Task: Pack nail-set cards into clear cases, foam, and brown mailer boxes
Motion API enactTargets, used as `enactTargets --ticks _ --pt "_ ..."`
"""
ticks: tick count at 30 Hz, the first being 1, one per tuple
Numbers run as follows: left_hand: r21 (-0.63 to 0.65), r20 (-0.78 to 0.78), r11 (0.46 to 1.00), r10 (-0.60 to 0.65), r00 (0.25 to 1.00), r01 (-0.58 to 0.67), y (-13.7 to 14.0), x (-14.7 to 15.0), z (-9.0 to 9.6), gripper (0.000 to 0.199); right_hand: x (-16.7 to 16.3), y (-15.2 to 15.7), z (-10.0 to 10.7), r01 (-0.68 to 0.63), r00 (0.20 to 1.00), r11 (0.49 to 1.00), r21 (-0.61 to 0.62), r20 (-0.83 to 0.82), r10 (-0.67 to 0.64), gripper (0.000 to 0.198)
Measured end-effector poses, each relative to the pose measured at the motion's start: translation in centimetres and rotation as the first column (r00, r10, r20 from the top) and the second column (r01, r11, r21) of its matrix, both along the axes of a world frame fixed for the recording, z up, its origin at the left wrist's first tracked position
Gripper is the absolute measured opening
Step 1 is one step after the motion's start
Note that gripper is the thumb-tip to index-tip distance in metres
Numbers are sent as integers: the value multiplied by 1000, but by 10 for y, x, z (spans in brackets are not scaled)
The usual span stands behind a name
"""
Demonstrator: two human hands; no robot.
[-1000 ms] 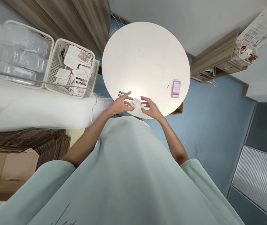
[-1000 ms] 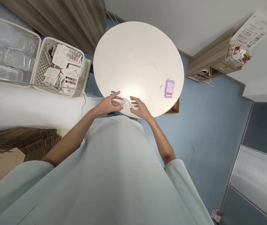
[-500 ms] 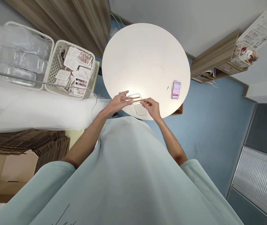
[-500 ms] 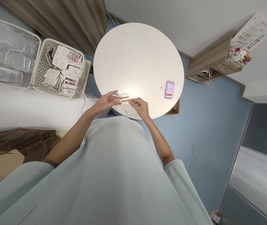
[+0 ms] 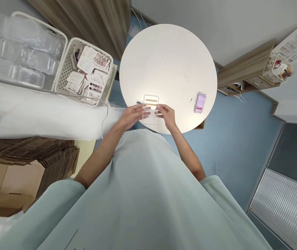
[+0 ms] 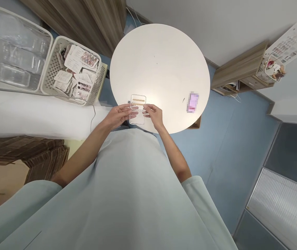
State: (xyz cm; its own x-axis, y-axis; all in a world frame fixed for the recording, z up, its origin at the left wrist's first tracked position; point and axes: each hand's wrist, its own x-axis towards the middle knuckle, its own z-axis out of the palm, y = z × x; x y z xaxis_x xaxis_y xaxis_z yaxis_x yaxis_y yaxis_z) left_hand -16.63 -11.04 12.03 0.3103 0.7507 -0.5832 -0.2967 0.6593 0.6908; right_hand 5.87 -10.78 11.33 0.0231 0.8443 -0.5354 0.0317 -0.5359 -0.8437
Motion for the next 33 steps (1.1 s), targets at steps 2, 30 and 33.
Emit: enactTargets --ticks 2,30,33 --pt "-20 -35 998 65 997 -66 -3 -13 -4 58 -5 8 -10 -39 998 999 -2 51 39 61" --pt "-82 -120 941 317 941 -328 -61 -129 -17 60 -81 36 -133 -446 498 868 -219 745 444 45" --pt "-79 -94 949 297 950 -304 -59 -123 -20 62 -73 27 -125 -436 547 877 -202 715 436 32"
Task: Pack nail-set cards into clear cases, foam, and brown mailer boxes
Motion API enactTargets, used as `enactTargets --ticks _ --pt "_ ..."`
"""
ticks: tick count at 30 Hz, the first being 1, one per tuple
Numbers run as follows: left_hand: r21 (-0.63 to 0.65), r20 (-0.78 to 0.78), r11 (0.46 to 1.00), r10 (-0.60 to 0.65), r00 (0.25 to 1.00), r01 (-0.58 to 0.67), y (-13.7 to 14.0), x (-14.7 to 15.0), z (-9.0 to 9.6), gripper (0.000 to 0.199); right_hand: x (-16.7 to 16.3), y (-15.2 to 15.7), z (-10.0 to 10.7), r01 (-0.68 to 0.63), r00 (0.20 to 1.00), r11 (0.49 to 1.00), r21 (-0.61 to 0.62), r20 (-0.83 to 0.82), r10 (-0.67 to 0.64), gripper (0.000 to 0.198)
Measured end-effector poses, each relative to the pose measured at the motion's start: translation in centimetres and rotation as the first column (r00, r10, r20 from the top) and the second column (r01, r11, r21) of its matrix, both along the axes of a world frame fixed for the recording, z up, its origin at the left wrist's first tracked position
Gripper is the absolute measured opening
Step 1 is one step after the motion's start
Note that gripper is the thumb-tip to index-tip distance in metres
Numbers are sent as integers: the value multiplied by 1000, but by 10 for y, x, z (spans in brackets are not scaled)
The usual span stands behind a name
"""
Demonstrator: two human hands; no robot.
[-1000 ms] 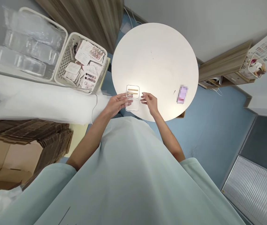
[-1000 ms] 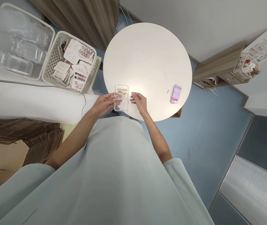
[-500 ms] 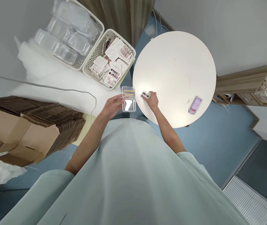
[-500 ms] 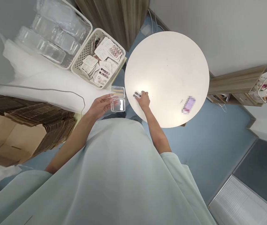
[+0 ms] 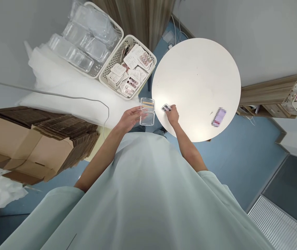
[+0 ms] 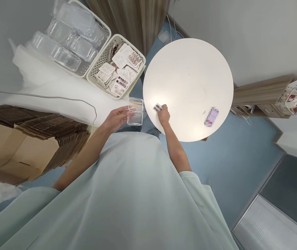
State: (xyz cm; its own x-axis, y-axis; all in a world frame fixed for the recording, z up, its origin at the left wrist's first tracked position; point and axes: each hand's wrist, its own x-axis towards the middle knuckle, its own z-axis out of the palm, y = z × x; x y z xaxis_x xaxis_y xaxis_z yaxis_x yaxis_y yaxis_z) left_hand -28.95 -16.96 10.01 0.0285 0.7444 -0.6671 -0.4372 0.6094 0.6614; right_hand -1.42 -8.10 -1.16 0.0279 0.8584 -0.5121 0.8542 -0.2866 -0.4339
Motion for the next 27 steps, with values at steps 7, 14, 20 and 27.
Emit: enactTargets --ticks 7,14,20,27 --pt "25 25 991 -136 990 135 14 36 -3 61 40 -19 41 100 991 987 126 -105 -87 26" --pt "39 69 965 -262 963 260 34 97 3 59 106 -23 102 350 908 898 268 -331 -255 41" --pt "73 107 941 -336 936 329 44 144 8 62 135 -21 140 366 844 884 290 -504 -184 49" --pt "96 129 915 -401 907 391 51 179 10 61 150 -22 152 206 863 933 295 -505 -31 37"
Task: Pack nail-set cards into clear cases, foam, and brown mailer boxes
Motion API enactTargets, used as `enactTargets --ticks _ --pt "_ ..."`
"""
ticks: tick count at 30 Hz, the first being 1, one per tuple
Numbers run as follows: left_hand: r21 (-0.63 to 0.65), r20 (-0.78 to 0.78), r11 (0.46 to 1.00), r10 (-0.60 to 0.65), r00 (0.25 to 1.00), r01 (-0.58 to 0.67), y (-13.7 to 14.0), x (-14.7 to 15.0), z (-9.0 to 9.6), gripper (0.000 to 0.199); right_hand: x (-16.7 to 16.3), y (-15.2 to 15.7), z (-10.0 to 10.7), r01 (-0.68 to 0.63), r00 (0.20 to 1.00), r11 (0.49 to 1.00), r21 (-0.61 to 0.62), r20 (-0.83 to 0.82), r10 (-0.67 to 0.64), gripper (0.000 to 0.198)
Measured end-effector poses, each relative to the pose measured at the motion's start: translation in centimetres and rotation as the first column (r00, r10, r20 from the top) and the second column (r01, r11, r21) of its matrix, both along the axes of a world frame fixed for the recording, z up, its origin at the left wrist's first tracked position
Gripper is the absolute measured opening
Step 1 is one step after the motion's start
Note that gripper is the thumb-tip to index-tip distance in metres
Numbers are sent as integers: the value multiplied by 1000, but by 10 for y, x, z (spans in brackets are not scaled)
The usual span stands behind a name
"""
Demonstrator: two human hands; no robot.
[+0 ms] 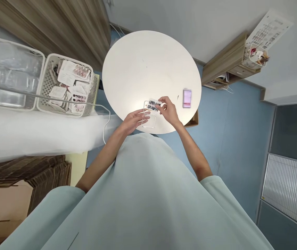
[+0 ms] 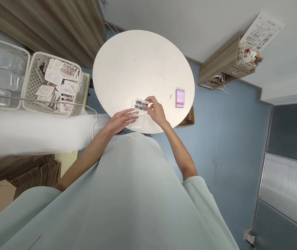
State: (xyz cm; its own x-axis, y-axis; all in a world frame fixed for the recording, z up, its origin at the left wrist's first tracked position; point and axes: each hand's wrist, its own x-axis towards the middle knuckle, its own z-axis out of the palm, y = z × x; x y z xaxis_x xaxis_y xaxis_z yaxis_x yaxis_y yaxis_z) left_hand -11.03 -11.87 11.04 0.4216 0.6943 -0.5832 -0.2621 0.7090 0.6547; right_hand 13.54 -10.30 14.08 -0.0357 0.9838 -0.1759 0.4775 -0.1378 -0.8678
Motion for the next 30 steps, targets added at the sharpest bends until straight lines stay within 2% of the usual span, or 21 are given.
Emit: enactTargets --ticks 10,17,22,30 --pt "-7 -6 999 -34 999 34 5 21 7 57 18 -5 -5 -100 992 995 -9 82 101 30" --pt "-7 -15 1000 -30 999 30 4 15 11 56 13 -7 -3 -153 960 986 65 247 133 29" --pt "-14 -19 1000 -13 1000 13 2 8 13 54 6 -6 -2 -191 922 978 80 357 151 36" --pt "-41 -13 999 9 1000 -10 -1 -1 13 53 -5 -6 4 -216 882 976 34 436 180 36"
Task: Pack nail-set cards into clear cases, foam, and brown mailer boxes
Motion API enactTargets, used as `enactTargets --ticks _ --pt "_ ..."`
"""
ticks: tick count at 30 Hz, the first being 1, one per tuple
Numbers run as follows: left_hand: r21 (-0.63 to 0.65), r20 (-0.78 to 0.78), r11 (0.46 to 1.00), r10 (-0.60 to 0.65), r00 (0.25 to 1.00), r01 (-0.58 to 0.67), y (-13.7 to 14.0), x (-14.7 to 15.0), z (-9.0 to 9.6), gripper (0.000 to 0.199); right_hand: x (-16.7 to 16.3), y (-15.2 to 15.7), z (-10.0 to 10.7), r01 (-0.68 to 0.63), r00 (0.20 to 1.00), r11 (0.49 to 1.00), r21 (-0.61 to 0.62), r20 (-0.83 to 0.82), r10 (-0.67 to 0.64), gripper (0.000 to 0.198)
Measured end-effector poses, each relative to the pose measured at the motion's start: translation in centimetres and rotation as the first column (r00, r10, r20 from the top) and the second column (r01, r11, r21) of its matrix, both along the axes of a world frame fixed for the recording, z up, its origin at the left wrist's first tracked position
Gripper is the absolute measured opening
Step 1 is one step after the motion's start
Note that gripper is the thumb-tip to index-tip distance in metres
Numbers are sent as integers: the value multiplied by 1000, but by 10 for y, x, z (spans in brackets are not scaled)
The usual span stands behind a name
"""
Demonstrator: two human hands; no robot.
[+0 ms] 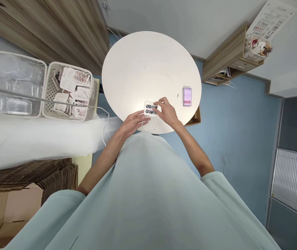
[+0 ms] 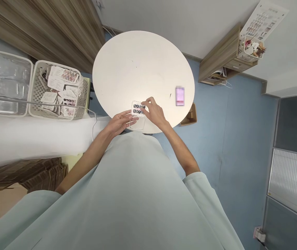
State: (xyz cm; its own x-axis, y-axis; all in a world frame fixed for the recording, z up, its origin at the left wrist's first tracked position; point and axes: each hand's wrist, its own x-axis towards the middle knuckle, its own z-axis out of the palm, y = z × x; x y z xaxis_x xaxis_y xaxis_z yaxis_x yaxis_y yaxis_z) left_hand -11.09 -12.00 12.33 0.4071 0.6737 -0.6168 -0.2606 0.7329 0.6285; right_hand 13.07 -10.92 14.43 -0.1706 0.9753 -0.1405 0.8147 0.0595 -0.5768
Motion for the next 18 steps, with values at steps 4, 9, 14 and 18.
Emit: enactTargets --ticks 4,9,14,18 --pt "3 13 1000 -4 1000 4 0 -5 -2 51 -3 3 3 60 996 998 -7 -59 -61 37" --pt "2 27 1000 1 1000 -1 0 -14 -2 53 -2 16 -7 211 939 973 -97 -257 -229 46" --pt "5 28 1000 -5 1000 5 0 -21 -2 56 -7 24 -22 193 838 940 -281 -452 -307 49" --pt "4 -2 1000 -1 1000 1 1 -26 -3 58 -15 25 -24 216 789 924 -314 -501 -355 42"
